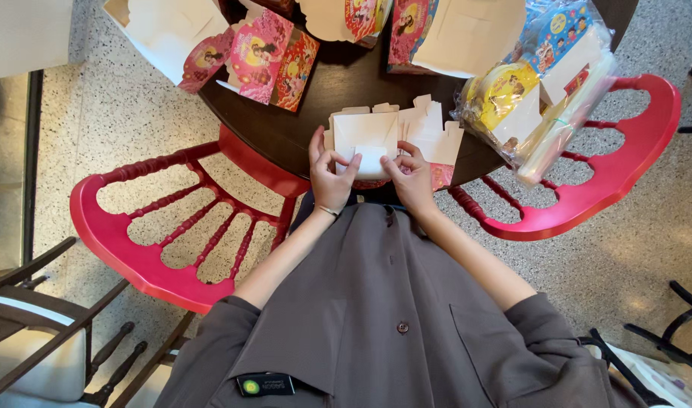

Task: The person assembles small flat-packed paper boxes by folding and tucking flaps to form a three-dimensional container. The person handles multiple boxes one at a time, folding each into shape and placing them on the table.

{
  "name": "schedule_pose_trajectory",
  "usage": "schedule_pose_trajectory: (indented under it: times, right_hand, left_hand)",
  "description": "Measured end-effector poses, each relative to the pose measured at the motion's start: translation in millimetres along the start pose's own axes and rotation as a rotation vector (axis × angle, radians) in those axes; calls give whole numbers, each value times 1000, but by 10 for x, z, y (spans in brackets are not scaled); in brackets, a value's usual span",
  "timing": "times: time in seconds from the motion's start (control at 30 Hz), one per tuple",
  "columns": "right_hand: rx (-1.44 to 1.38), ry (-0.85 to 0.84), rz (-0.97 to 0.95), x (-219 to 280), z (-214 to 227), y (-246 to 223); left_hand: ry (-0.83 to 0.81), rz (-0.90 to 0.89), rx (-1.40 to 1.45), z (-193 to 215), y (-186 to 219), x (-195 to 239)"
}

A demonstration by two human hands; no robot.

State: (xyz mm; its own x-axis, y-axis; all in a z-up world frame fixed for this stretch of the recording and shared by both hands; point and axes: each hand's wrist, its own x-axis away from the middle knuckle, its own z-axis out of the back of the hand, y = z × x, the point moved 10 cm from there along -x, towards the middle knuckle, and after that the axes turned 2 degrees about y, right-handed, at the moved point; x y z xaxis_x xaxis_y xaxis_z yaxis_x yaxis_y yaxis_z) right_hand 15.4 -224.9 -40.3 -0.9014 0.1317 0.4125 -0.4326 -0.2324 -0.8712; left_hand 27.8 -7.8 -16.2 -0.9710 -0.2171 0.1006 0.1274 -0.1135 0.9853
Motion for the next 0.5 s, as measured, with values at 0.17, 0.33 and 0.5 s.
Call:
schedule_pose_trajectory:
  times: [0.17, 0.33, 0.5]
  right_hand:
    - [32, -36, 38, -125, -1, 25]
    - [41, -91, 31, -255, -29, 30]
    - [47, -23, 58, -232, -12, -93]
  left_hand:
    - [-5, 22, -65, -17, -10, 12]
    - [-24, -14, -48, -53, 6, -39]
    - [-19, -11, -9, -79, -59, -25]
